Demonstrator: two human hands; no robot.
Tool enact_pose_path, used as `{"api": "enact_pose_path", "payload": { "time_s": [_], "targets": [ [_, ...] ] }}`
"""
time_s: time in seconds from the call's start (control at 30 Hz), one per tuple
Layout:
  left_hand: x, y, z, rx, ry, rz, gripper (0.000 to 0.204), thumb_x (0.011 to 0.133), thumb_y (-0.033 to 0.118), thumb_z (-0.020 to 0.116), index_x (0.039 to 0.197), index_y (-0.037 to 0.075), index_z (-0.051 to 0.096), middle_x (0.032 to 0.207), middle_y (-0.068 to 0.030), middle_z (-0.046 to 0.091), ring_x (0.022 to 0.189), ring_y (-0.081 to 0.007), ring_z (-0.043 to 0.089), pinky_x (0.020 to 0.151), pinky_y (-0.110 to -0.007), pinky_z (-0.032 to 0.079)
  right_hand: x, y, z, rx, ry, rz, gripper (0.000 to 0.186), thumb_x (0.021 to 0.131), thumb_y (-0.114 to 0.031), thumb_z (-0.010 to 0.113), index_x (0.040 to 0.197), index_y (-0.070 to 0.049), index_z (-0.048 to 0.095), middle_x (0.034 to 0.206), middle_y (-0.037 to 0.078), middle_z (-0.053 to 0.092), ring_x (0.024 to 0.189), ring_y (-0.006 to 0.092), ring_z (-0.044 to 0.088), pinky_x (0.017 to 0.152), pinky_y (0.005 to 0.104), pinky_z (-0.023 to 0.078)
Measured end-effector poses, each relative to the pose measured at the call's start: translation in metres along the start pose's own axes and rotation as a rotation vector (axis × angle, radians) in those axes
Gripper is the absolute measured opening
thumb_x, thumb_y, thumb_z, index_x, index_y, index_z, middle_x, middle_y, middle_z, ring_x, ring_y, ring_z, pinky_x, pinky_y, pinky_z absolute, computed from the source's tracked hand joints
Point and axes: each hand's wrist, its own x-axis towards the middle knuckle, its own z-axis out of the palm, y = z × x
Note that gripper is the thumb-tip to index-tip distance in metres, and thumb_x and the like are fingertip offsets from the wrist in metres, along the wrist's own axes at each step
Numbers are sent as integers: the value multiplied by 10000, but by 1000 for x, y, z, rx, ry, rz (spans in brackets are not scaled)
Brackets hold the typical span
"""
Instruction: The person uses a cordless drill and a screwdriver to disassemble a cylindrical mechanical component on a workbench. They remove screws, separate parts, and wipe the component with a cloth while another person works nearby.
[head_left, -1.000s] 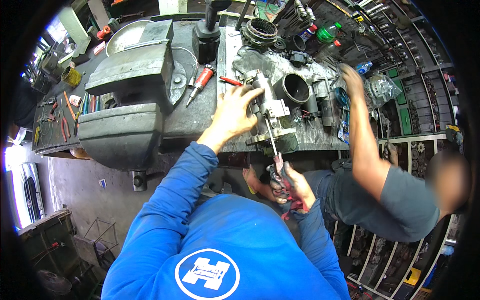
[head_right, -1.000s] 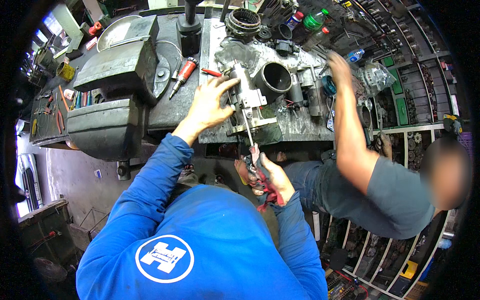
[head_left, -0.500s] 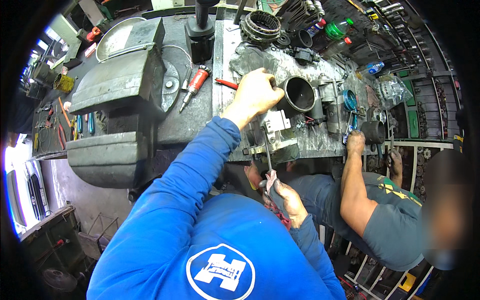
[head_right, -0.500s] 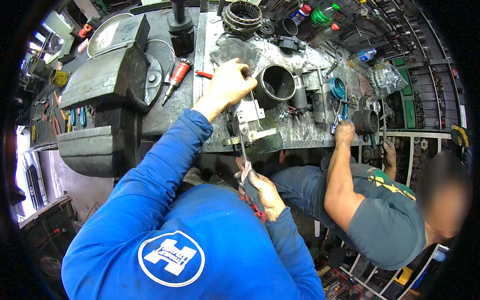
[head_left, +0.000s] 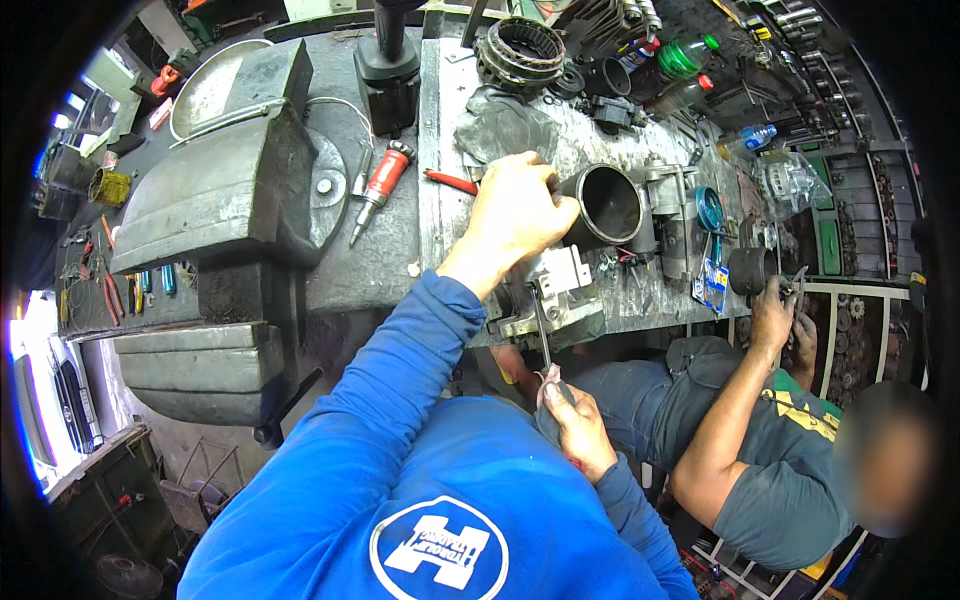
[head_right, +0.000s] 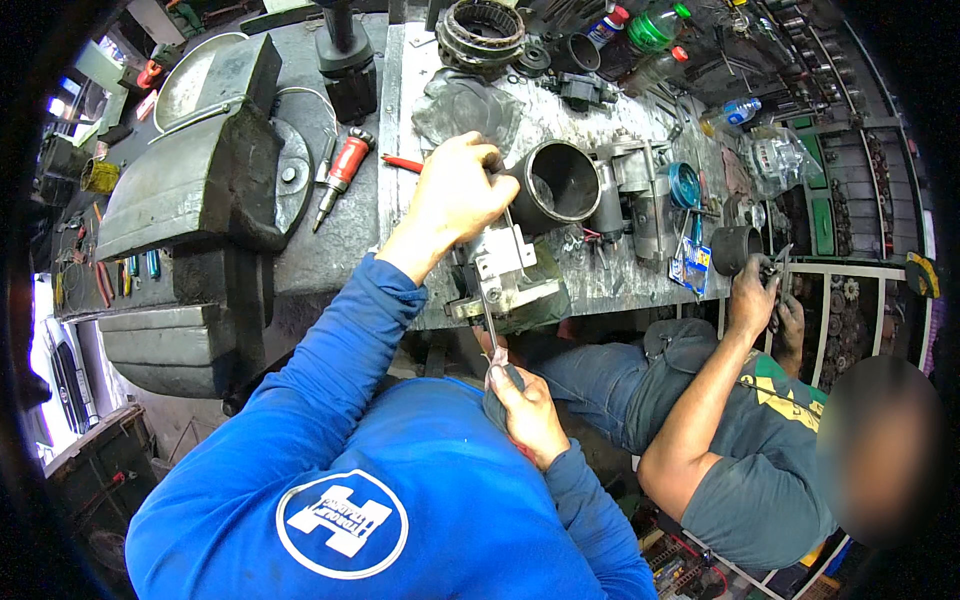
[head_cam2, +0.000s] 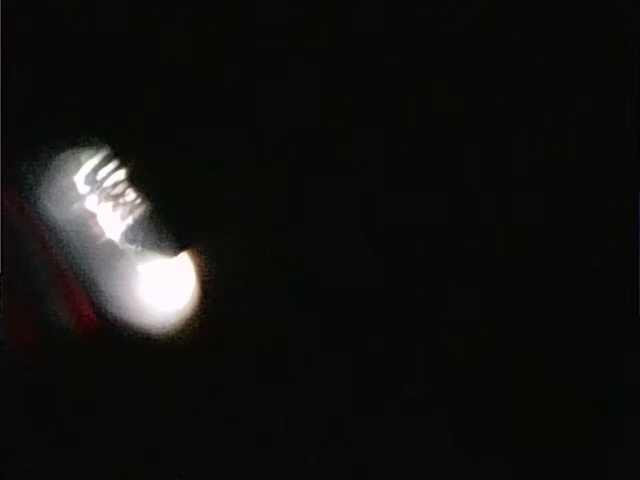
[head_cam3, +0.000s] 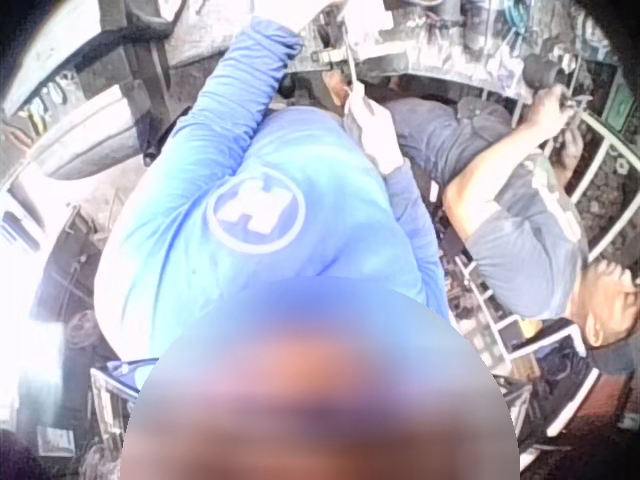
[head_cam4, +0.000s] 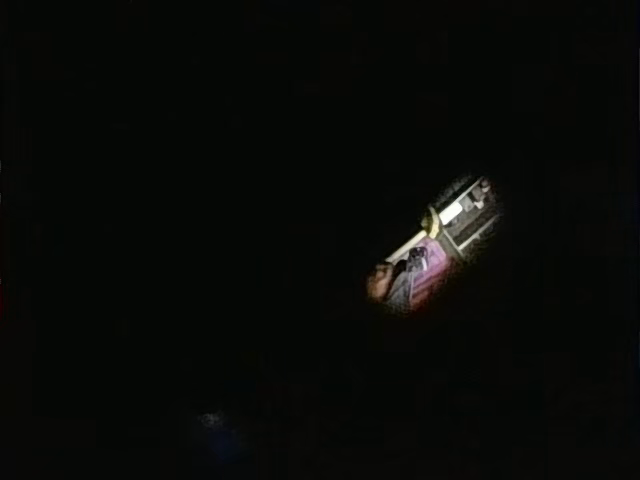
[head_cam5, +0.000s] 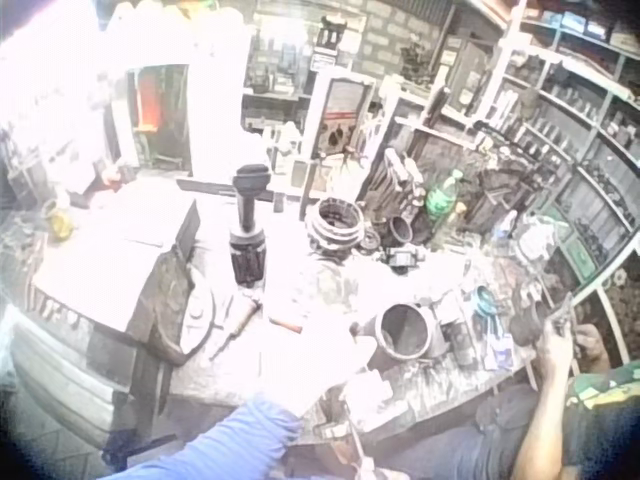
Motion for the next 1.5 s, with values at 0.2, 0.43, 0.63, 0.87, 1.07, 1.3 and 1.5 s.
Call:
{"api": "enact_pose_path", "payload": {
  "time_s": [0.2,0.43,0.63,0.87,1.07,1.3,1.5],
  "targets": [
    [0,1,-8,-74,-71,-75,371,766,277,696,892,-66,760,992,-291,738,1047,-447,708,984,-478,562,-4,-7,12,-301,155,-200,316,1064,-240,675,909,35,677,725,27,609,708,97,507,647,329,454],
    [1,1,-8,-42,-49,-20,324,802,247,691,905,-53,758,960,-252,712,1019,-426,698,949,-490,560,-1,-2,19,-528,323,-187,344,1042,-312,704,1004,30,708,783,148,711,742,242,683,701,398,536],
    [-9,-8,-8,22,91,125,434,964,332,661,1253,9,677,1318,-217,635,1223,-390,628,1108,-503,446,-25,-9,7,-482,189,-218,418,989,-351,755,1099,48,697,1004,266,737,945,351,735,848,434,553],
    [-113,-10,-109,-750,-318,-605,564,1039,387,631,1468,30,549,1398,-186,616,1250,-293,628,1063,-401,494,-49,-67,-11,-200,33,-500,293,997,-188,697,1179,41,676,1092,158,744,1045,229,705,973,364,532],
    [-127,6,-130,-936,-22,-838,626,1037,320,652,1573,47,481,1442,-133,602,1277,-256,607,1101,-402,497,50,-147,111,-448,-276,-628,787,1072,-424,533,1641,45,259,1393,411,553,1387,488,537,1146,509,446],
    [-94,-80,-132,118,-307,-591,505,967,213,710,1382,-49,591,1179,-282,738,1110,-424,719,985,-465,547,62,-169,0,-470,-187,-842,518,952,-257,774,1373,20,656,1169,260,741,1087,334,746,975,394,569],
    [-66,-52,-106,1051,-25,-454,715,887,389,832,1461,75,542,1405,-229,589,1330,-432,559,1081,-522,485,120,-166,-79,-466,288,-753,285,948,-253,759,1035,17,732,820,188,737,695,289,723,681,411,574]
  ]
}}
